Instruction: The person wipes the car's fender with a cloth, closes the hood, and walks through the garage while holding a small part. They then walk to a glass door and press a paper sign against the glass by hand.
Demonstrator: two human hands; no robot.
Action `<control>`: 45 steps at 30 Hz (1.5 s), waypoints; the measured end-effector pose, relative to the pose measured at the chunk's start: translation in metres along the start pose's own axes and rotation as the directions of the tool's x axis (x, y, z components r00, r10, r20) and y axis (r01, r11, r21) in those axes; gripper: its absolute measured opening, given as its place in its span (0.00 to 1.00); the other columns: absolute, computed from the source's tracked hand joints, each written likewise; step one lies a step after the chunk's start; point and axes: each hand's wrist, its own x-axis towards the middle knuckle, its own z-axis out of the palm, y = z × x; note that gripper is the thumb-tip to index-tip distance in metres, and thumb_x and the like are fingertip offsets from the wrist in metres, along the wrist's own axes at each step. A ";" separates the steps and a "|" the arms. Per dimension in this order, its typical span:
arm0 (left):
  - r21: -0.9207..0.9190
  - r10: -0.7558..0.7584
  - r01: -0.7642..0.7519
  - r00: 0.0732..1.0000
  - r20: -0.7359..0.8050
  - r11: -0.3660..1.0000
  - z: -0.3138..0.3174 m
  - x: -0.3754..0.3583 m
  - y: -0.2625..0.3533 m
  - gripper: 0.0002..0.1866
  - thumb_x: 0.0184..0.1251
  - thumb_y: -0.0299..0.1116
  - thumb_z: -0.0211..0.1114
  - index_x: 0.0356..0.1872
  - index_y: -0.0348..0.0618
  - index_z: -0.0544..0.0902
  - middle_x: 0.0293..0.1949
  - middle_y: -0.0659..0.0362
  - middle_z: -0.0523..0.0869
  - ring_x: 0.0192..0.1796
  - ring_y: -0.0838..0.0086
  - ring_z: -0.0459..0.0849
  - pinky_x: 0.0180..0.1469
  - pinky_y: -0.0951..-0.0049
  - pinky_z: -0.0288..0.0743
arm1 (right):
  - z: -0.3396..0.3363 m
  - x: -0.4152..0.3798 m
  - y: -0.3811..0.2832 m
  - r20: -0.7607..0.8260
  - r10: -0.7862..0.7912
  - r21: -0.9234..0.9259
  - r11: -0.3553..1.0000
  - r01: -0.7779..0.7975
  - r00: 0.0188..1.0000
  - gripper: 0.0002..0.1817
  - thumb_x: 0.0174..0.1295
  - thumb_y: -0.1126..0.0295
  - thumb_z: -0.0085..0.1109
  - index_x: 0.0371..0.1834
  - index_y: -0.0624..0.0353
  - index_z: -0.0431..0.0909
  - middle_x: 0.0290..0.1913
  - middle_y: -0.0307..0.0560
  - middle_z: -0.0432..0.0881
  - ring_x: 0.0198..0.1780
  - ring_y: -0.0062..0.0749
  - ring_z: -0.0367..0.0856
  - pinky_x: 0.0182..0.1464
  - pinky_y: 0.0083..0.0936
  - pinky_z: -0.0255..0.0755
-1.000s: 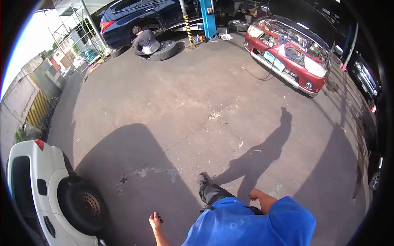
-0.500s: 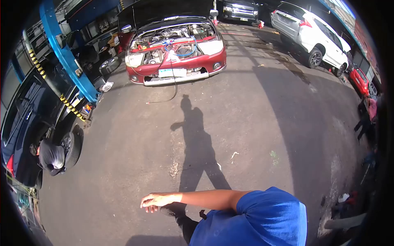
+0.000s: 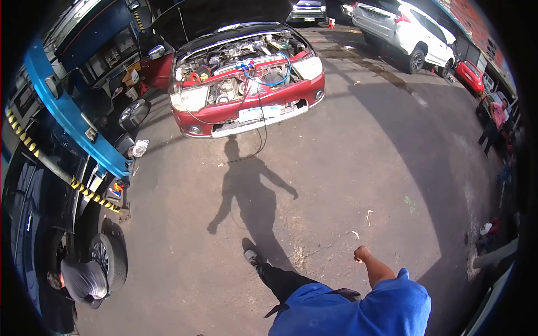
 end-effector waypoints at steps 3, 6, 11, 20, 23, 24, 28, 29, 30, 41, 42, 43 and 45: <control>-0.590 0.009 0.063 0.993 0.118 0.805 0.017 0.137 0.047 0.04 0.55 0.26 0.56 0.23 0.45 0.76 0.19 0.67 0.68 0.21 0.78 0.64 0.19 0.71 0.55 | 0.002 0.068 -0.060 0.374 0.330 0.532 0.689 -0.492 0.867 0.11 0.62 0.64 0.61 0.28 0.58 0.84 0.28 0.49 0.85 0.27 0.32 0.86 0.26 0.35 0.80; 0.428 0.478 -0.481 0.870 0.122 0.765 0.062 0.220 0.104 0.06 0.56 0.25 0.53 0.21 0.43 0.75 0.17 0.67 0.68 0.20 0.76 0.62 0.17 0.67 0.55 | -0.095 0.172 -0.178 0.454 0.274 0.577 0.635 -0.514 0.848 0.12 0.64 0.62 0.60 0.28 0.58 0.85 0.24 0.48 0.84 0.24 0.33 0.84 0.23 0.32 0.78; -0.160 -0.258 0.288 0.948 0.184 0.944 0.080 0.288 0.203 0.10 0.64 0.27 0.63 0.44 0.36 0.81 0.29 0.51 0.87 0.22 0.69 0.85 0.19 0.69 0.80 | -0.412 0.313 -0.449 -0.316 -0.197 0.424 0.846 0.323 0.928 0.18 0.62 0.59 0.54 0.44 0.60 0.85 0.46 0.62 0.85 0.49 0.58 0.84 0.51 0.46 0.77; -0.128 -0.496 0.553 0.810 0.312 0.823 0.101 0.552 0.290 0.12 0.66 0.31 0.60 0.46 0.34 0.79 0.29 0.48 0.87 0.23 0.63 0.85 0.23 0.64 0.82 | -0.805 0.509 -0.826 -0.460 -0.415 0.656 0.437 0.616 0.785 0.15 0.71 0.62 0.52 0.47 0.63 0.82 0.37 0.51 0.88 0.38 0.35 0.88 0.42 0.30 0.81; 0.016 -0.461 0.484 0.821 0.337 0.875 0.086 0.670 0.353 0.12 0.66 0.31 0.59 0.46 0.34 0.79 0.29 0.48 0.87 0.23 0.63 0.86 0.24 0.64 0.82 | -0.804 0.618 -0.854 -0.220 -0.377 0.819 0.429 0.381 0.899 0.14 0.72 0.64 0.54 0.47 0.65 0.80 0.33 0.47 0.86 0.34 0.27 0.85 0.36 0.27 0.80; 0.063 -0.447 0.455 0.824 0.348 0.888 0.079 0.711 0.376 0.12 0.66 0.31 0.59 0.46 0.34 0.79 0.29 0.47 0.87 0.23 0.62 0.86 0.24 0.63 0.82 | -0.789 0.649 -0.841 -0.324 -0.521 0.494 0.618 0.611 0.789 0.14 0.70 0.64 0.56 0.47 0.65 0.80 0.33 0.48 0.86 0.32 0.29 0.86 0.33 0.29 0.80; 0.245 -0.416 0.342 0.813 0.407 0.907 0.038 0.884 0.491 0.12 0.67 0.32 0.58 0.45 0.34 0.79 0.30 0.46 0.87 0.24 0.61 0.86 0.25 0.62 0.83 | -0.770 0.748 -0.784 0.259 -0.497 0.026 0.861 0.508 0.829 0.13 0.58 0.63 0.64 0.43 0.57 0.83 0.35 0.49 0.88 0.32 0.46 0.87 0.29 0.41 0.80; 0.264 -0.411 0.325 0.816 0.406 0.908 0.029 0.930 0.520 0.12 0.67 0.32 0.58 0.45 0.34 0.79 0.30 0.46 0.87 0.25 0.61 0.86 0.25 0.62 0.83 | -0.757 0.774 -0.754 0.199 -0.821 -0.257 0.483 0.837 0.535 0.12 0.58 0.68 0.65 0.44 0.57 0.82 0.35 0.52 0.88 0.30 0.46 0.86 0.29 0.35 0.80; 0.271 -0.400 0.311 0.829 0.392 0.911 0.023 0.979 0.551 0.12 0.67 0.32 0.57 0.45 0.34 0.79 0.30 0.46 0.87 0.25 0.61 0.86 0.26 0.62 0.83 | -0.743 0.774 -0.736 -0.111 -0.573 0.269 0.769 0.579 0.812 0.10 0.62 0.66 0.63 0.43 0.57 0.82 0.36 0.54 0.88 0.29 0.43 0.85 0.29 0.35 0.80; 0.082 -0.042 0.032 0.991 0.128 0.996 0.112 1.385 0.874 0.12 0.67 0.36 0.59 0.41 0.37 0.75 0.22 0.56 0.78 0.21 0.70 0.82 0.21 0.67 0.82 | -1.024 1.007 -0.814 0.266 -0.057 0.590 0.799 -0.115 0.962 0.11 0.65 0.60 0.54 0.36 0.55 0.78 0.35 0.47 0.84 0.33 0.40 0.83 0.33 0.39 0.77; 0.108 0.046 -0.061 0.989 0.140 0.992 0.127 1.413 0.897 0.12 0.68 0.35 0.58 0.42 0.35 0.75 0.23 0.56 0.79 0.20 0.70 0.82 0.21 0.66 0.83 | -1.067 1.061 -0.828 0.098 -0.286 0.317 0.917 0.243 0.953 0.10 0.63 0.61 0.54 0.35 0.55 0.77 0.36 0.47 0.83 0.35 0.42 0.83 0.35 0.40 0.77; 0.046 0.236 -0.236 0.972 0.009 0.971 0.147 1.423 0.921 0.10 0.66 0.32 0.60 0.41 0.34 0.76 0.25 0.56 0.80 0.22 0.71 0.82 0.22 0.66 0.84 | -1.107 1.116 -0.844 -0.031 -0.449 0.071 0.890 0.450 0.893 0.10 0.61 0.61 0.53 0.34 0.55 0.76 0.36 0.47 0.82 0.37 0.43 0.83 0.36 0.42 0.76; -0.088 -0.006 0.019 0.991 0.136 0.996 0.169 1.449 0.967 0.10 0.65 0.30 0.60 0.42 0.35 0.76 0.25 0.56 0.80 0.22 0.72 0.82 0.22 0.66 0.84 | -1.244 1.156 -0.903 -0.272 -0.504 -0.041 0.857 0.514 0.820 0.09 0.57 0.62 0.57 0.34 0.54 0.81 0.36 0.53 0.82 0.41 0.53 0.82 0.41 0.44 0.77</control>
